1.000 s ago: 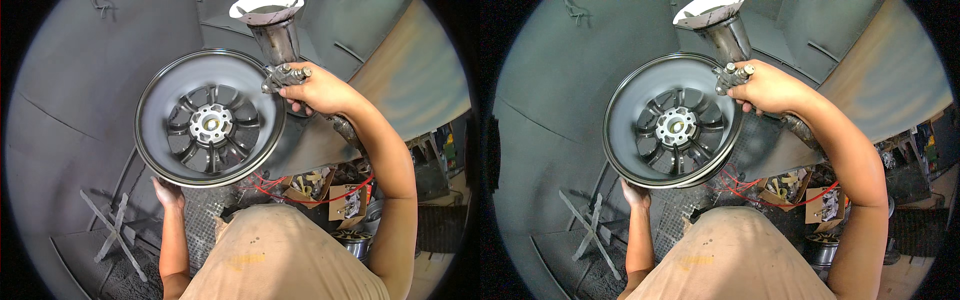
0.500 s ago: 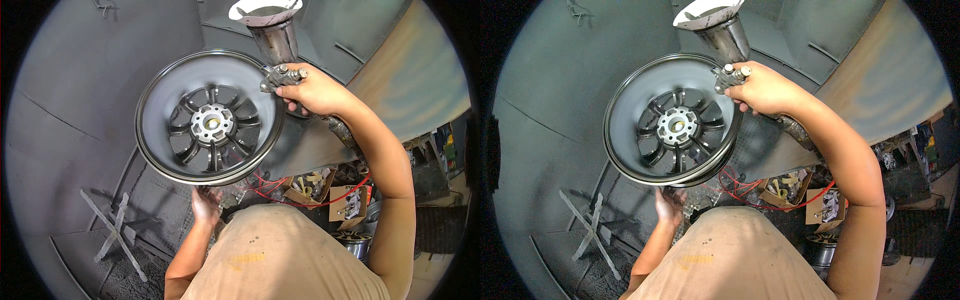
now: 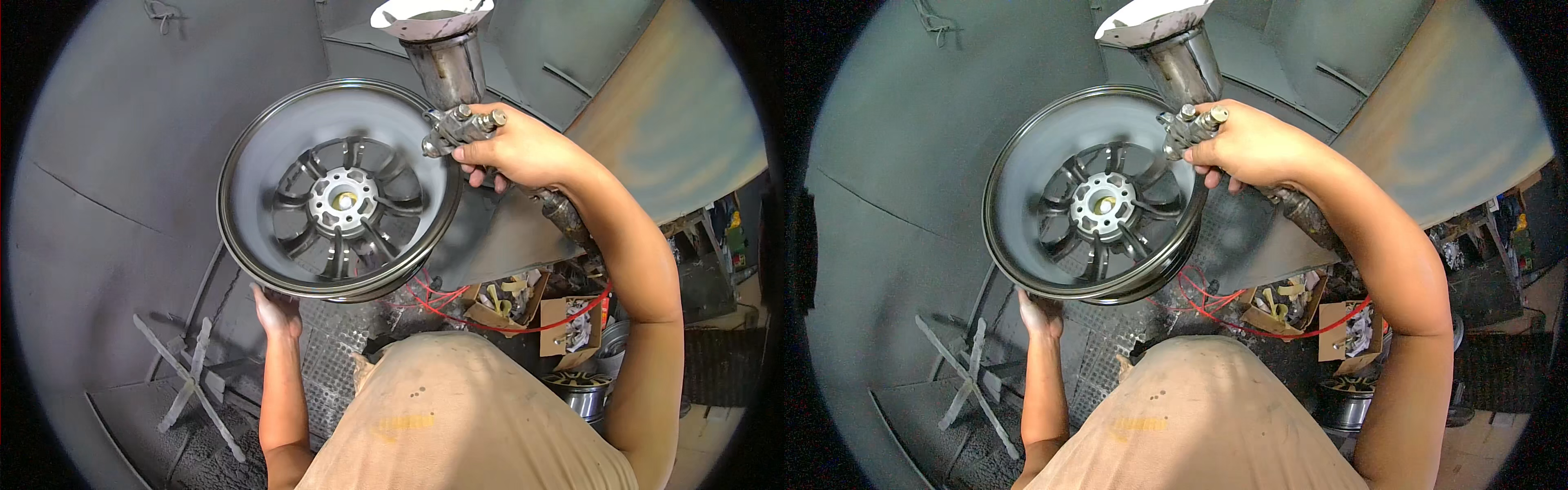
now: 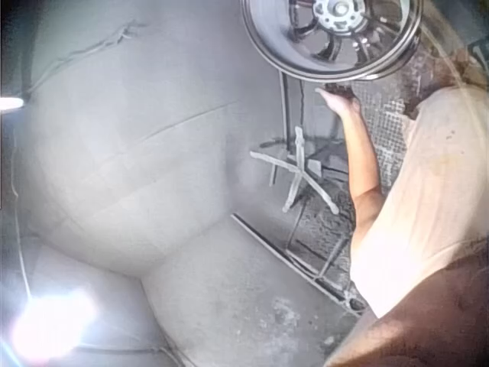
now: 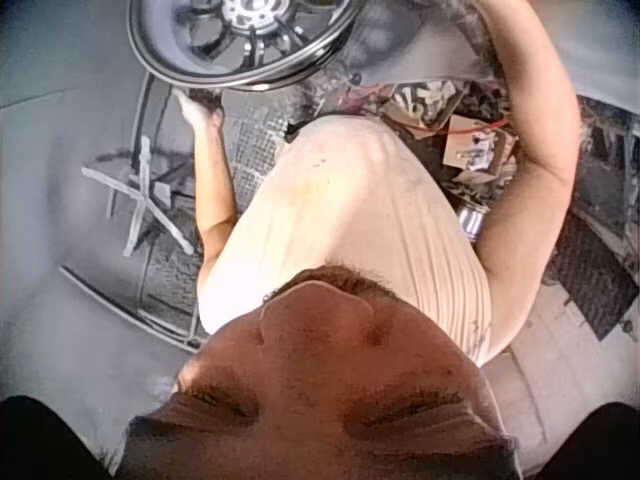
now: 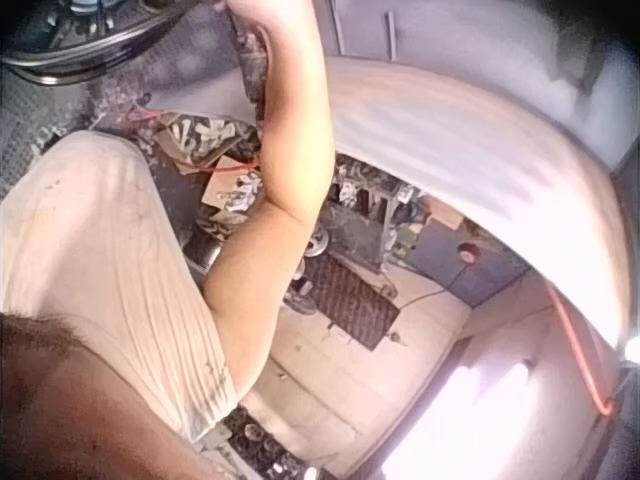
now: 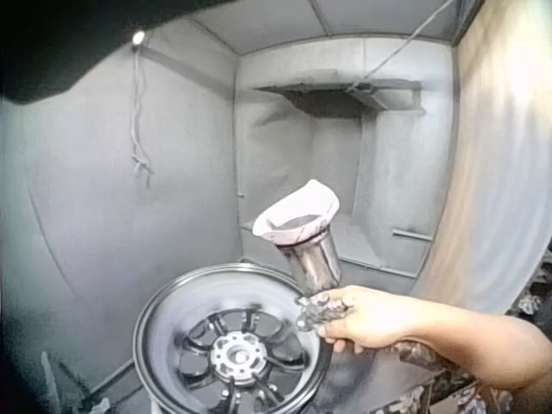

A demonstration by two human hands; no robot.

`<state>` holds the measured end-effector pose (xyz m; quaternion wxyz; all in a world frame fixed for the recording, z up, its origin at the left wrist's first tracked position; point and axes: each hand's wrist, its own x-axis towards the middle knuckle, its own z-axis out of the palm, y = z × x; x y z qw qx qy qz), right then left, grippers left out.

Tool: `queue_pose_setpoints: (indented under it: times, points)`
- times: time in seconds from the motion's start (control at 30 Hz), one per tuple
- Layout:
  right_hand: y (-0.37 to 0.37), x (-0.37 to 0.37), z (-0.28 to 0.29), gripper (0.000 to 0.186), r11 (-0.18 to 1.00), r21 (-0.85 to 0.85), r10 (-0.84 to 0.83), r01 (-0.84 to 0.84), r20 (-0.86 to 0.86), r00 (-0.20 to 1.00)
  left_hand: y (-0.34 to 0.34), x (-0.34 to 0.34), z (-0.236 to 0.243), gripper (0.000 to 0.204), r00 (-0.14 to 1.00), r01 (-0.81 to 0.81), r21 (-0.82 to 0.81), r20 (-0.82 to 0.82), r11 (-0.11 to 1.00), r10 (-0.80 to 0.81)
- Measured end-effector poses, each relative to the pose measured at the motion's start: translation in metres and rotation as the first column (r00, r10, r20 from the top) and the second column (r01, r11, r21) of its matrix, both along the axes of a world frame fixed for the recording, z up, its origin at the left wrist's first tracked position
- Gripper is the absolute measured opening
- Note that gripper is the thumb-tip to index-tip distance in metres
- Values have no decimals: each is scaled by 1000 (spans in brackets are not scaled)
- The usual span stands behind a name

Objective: Painting a car wheel rim with a spray gun inside a paint booth environment.

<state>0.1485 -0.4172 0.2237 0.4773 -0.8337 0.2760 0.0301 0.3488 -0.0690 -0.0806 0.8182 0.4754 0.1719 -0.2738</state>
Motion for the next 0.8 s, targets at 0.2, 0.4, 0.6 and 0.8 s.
queue_pose_setpoints:
  times: [0.2,0.4,0.6,0.8]
  points:
    - [-8,3,-3,19,998,55,24,-27,58,998,-6,-26,-4,51,993,115,14,-30,993,-115]
    - [-1,-11,-15,27,998,-57,-21,31,167,986,-8,-16,8,45,990,142,121,-36,983,-138]
    - [17,-26,-38,41,987,132,-135,87,420,897,-2,-5,-3,40,971,233,167,12,958,-238]
    - [59,-34,-57,44,931,365,-152,-16,425,892,-2,-17,1,40,965,258,184,-10,949,-260]
